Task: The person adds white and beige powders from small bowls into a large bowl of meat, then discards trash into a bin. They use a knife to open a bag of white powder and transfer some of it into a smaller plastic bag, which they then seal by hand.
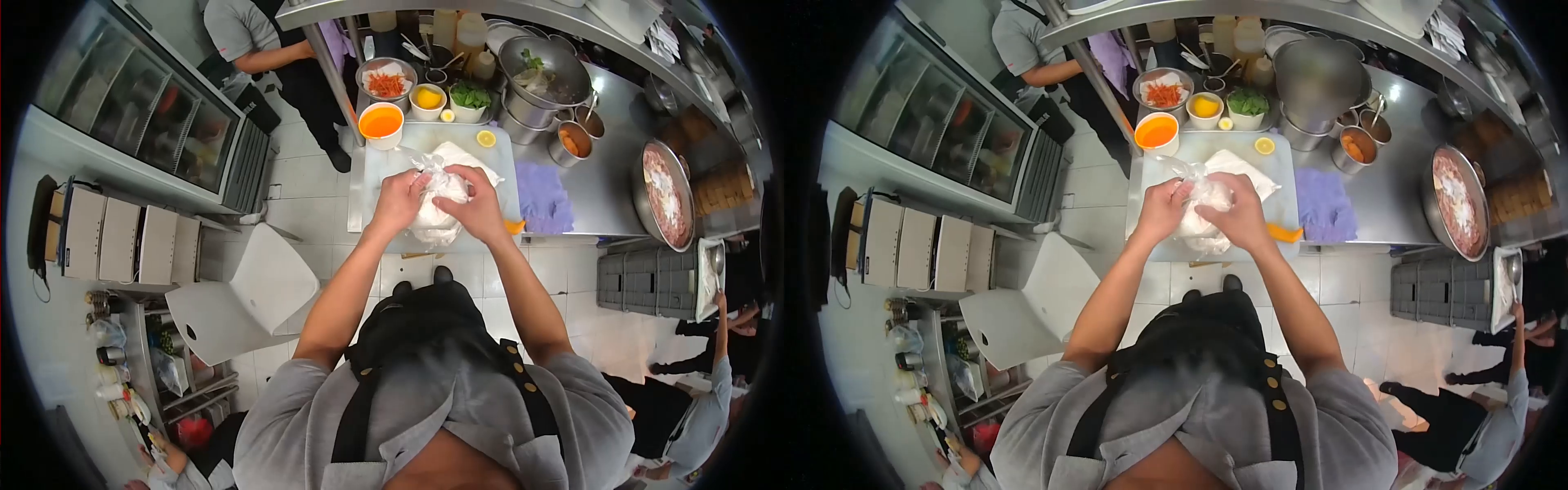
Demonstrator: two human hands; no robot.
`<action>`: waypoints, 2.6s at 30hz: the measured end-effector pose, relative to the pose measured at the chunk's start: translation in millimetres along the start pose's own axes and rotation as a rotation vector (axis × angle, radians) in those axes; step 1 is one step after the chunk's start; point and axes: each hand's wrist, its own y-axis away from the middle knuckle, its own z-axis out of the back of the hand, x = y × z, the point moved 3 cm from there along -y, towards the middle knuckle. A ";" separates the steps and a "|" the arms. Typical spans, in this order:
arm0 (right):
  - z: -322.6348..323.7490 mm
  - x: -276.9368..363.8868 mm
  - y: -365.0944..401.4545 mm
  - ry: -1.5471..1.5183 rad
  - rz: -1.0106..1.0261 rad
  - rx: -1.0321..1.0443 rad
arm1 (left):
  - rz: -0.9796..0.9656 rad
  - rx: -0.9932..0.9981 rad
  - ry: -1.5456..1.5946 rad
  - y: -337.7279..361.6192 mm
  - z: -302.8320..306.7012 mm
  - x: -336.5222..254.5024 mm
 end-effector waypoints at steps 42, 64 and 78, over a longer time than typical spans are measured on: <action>-261.9 112.7 -37.4 0.326 0.176 0.339 | 0.080 -0.062 0.145 64.3 222.2 137.9; -220.7 45.8 -57.1 0.520 0.368 0.270 | -0.470 0.300 -0.492 -18.8 182.8 56.3; -216.2 59.2 -72.2 0.251 0.445 0.159 | 0.566 0.759 0.495 -33.2 184.2 133.1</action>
